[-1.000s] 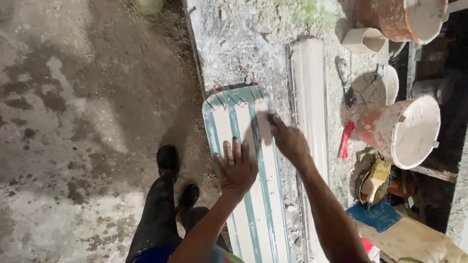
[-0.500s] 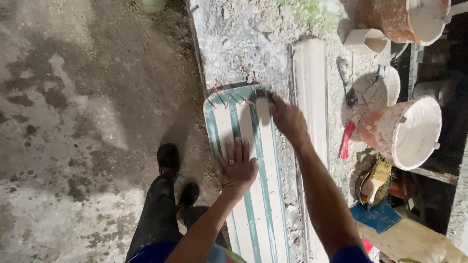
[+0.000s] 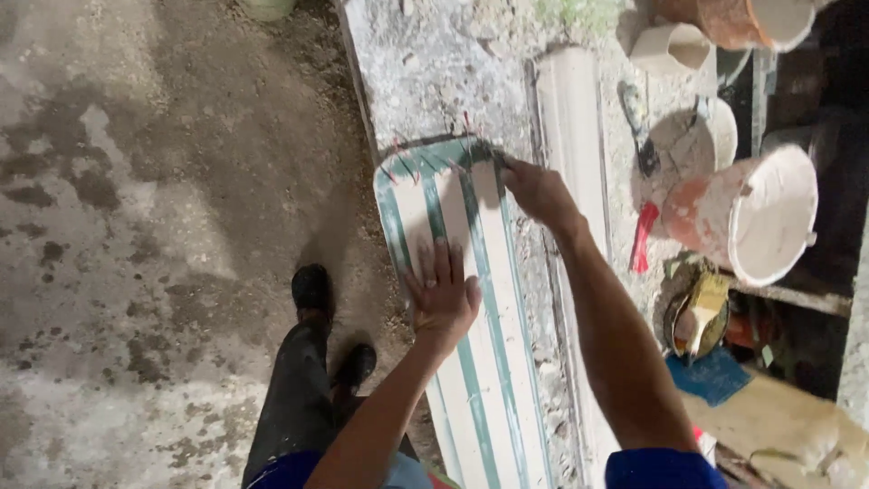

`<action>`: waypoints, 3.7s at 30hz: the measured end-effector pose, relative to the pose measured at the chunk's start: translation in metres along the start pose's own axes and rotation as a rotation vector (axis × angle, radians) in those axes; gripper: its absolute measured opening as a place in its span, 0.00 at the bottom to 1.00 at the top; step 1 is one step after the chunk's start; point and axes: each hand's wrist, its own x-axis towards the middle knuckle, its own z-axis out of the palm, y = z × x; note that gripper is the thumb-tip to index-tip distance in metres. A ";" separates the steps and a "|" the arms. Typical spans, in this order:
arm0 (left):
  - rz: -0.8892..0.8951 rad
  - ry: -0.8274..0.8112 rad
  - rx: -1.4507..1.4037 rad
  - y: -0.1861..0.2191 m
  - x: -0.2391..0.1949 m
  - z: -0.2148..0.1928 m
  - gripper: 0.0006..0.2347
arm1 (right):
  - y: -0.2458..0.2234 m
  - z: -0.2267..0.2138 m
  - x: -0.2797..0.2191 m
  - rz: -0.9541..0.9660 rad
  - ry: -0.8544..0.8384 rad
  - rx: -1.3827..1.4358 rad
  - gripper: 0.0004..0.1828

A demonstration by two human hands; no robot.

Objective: Using a small metal scraper to remove excess plaster and residue from a decorative molding on a workbench.

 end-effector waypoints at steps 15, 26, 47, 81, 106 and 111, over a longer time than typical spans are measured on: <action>0.444 -0.191 -0.100 -0.076 -0.070 -0.026 0.25 | 0.017 0.023 -0.571 0.624 -0.357 0.058 0.27; -0.540 -0.723 -0.028 -0.250 -0.539 -0.181 0.22 | 0.050 0.391 -0.841 0.801 0.033 0.529 0.21; -0.384 -0.918 -0.519 0.015 -0.999 -0.258 0.21 | 0.004 0.339 -1.419 0.841 -0.190 0.363 0.27; -0.839 -0.920 -1.182 0.365 -1.473 -0.210 0.32 | 0.263 0.345 -1.897 0.148 -0.066 -0.328 0.28; -1.109 -0.897 -1.580 0.344 -1.501 -0.098 0.39 | 0.208 0.306 -1.517 0.004 -0.238 -0.410 0.21; -0.984 -0.951 -1.679 0.303 -1.419 -0.267 0.25 | 0.130 0.277 -1.517 0.025 -0.224 -0.403 0.21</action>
